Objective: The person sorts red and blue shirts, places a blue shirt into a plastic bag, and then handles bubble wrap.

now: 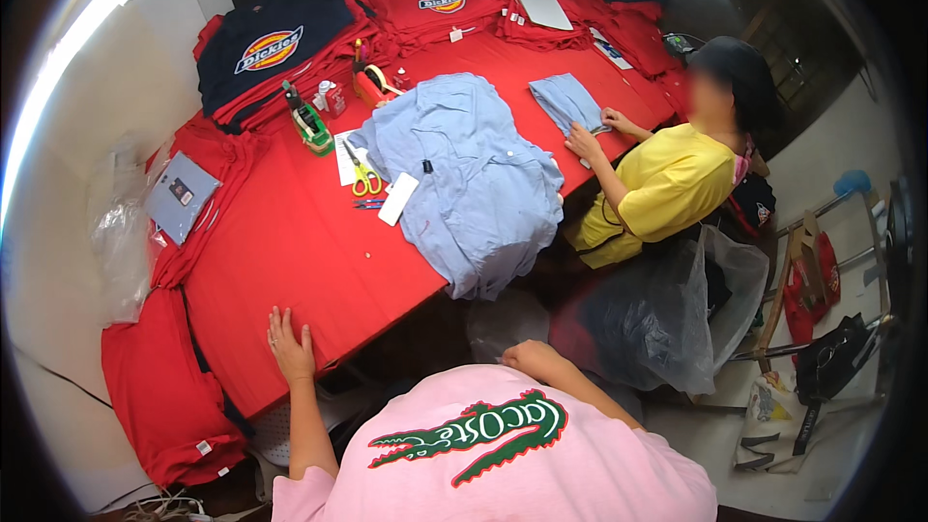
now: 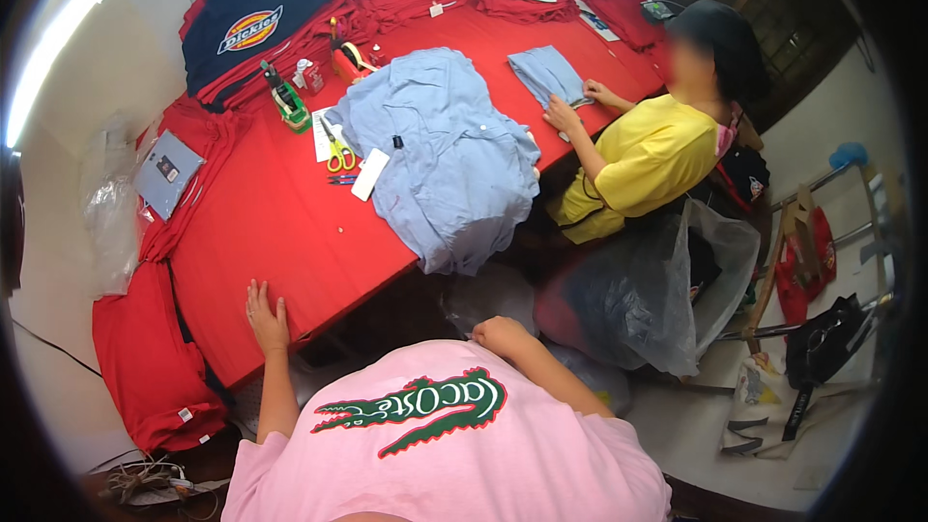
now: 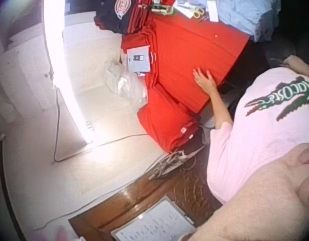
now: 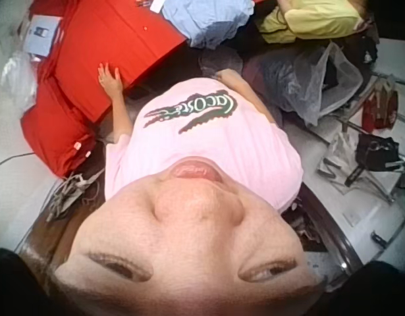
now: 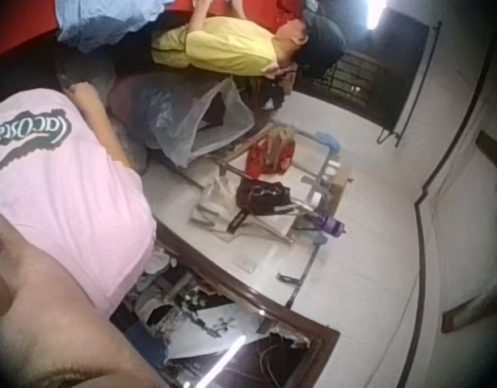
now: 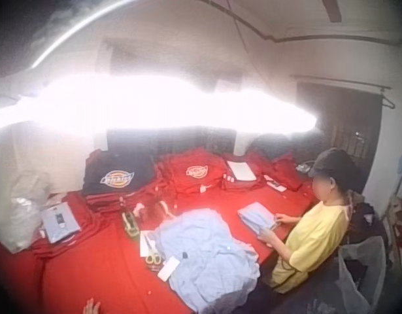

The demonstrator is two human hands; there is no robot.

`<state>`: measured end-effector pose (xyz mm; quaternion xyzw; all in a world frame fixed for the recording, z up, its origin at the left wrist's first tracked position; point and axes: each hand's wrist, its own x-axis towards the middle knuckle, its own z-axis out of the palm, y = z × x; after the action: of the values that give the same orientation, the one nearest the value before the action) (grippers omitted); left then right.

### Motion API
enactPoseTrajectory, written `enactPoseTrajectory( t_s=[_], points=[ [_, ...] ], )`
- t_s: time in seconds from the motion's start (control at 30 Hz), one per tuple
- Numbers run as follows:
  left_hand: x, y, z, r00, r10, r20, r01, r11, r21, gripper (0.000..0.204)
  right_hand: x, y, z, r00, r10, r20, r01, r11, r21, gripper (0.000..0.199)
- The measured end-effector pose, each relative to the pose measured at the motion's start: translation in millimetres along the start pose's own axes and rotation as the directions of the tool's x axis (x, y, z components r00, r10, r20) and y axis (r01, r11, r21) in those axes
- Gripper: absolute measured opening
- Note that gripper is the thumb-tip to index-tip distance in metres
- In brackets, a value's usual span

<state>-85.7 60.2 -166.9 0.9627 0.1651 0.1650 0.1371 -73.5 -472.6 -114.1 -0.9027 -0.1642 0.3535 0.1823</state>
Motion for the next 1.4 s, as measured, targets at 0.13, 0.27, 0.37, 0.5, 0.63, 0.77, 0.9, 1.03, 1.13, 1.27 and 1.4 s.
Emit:
enactPoseTrajectory(
  t_s=[0.13,0.27,0.37,0.5,0.63,0.77,0.9,1.03,1.13,1.27,1.4],
  points=[
    [-3,-1,2,0.999,-0.025,-0.029,0.026,1.0,0.017,0.056,-24,10,0,0.999,0.025,-0.026,-0.024,0.999,0.033,0.033],
    [-3,2,3,0.998,-0.024,-0.049,0.025,1.0,0.013,0.055,-29,19,1,0.997,0.038,-0.064,-0.037,0.999,0.009,0.033],
    [-5,-2,7,0.994,-0.065,-0.091,0.067,0.997,0.023,0.054,-27,20,1,0.998,0.027,-0.058,-0.028,0.999,-0.018,0.033],
    [-6,-5,10,0.991,-0.079,-0.109,0.085,0.995,0.049,0.052,-25,21,8,0.998,-0.023,-0.065,0.024,0.999,0.025,0.032],
    [-6,-8,9,0.99,-0.081,-0.118,0.087,0.995,0.042,0.052,-20,8,0,1.0,0.013,0.001,-0.013,1.0,0.014,0.031],
    [-6,-12,10,0.987,-0.091,-0.132,0.096,0.995,0.033,0.052,-13,1,-4,0.998,-0.046,-0.036,0.046,0.999,-0.009,0.031],
    [-3,-9,13,0.987,-0.087,-0.137,0.091,0.996,0.022,0.051,-4,3,-6,1.0,0.015,-0.007,-0.015,0.999,-0.035,0.031],
    [-4,-14,12,0.986,-0.096,-0.135,0.099,0.995,0.021,0.049,4,-1,-9,1.0,-0.007,-0.002,0.007,1.0,-0.014,0.032],
    [-5,-10,13,0.986,-0.094,-0.14,0.097,0.995,0.017,0.048,9,3,-7,0.999,-0.032,-0.025,0.032,0.999,0.003,0.035],
    [-4,-6,11,0.986,-0.093,-0.135,0.096,0.995,0.017,0.048,12,5,-7,0.999,-0.01,-0.032,0.01,1.0,-0.01,0.032],
    [-6,-12,12,0.985,-0.096,-0.144,0.103,0.994,0.043,0.048,13,1,-9,1.0,0.009,-0.011,-0.009,1.0,0.015,0.033]
  ],
)
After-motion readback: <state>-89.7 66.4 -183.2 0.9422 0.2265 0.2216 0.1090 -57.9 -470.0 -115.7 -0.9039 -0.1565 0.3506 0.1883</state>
